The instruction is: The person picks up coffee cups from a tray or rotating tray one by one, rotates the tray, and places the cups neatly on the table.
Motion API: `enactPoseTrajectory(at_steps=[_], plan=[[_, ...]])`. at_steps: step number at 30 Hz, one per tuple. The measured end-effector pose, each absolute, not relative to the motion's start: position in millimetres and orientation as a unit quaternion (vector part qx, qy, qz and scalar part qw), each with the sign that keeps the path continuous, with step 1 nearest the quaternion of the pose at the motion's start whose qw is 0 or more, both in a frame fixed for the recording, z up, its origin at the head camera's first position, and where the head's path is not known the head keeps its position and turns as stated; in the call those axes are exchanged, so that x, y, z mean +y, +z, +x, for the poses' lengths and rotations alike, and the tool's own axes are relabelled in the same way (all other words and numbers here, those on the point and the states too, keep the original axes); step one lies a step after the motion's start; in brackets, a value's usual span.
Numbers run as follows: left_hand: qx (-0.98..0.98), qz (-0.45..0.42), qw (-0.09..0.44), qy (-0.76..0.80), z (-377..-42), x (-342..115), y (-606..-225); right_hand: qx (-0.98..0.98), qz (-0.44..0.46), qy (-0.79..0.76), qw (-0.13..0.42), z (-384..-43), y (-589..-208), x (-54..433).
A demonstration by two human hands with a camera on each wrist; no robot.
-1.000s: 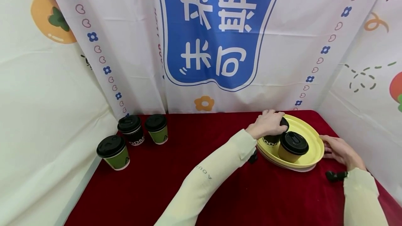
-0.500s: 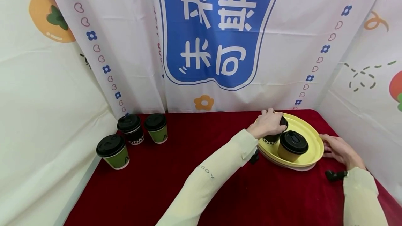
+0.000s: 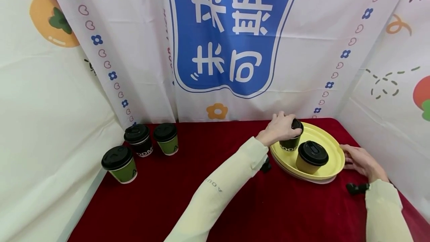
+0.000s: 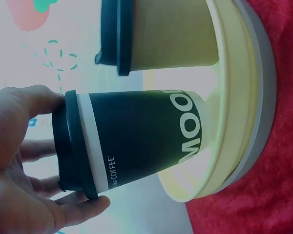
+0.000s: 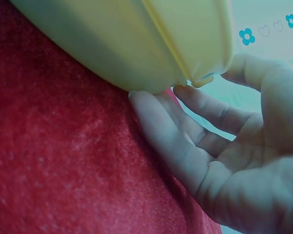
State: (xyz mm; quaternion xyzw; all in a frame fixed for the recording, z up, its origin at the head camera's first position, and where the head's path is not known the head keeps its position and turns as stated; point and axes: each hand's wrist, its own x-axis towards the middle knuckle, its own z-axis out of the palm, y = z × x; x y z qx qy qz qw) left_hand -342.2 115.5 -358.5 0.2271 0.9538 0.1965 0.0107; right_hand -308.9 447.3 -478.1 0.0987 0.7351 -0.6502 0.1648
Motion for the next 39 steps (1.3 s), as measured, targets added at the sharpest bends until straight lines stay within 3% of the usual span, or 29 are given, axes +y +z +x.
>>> enactPoseTrajectory(at_steps=[17, 39], plan=[[0.924, 0.264, -0.031, 0.273, -344, 47, -336, 0.736, 0.094, -0.649, 0.17, -309, -482, 447], [0.927, 0.214, -0.005, 0.308, -340, -58, -343, 0.734, 0.083, -0.653, 0.167, -308, -476, 447]])
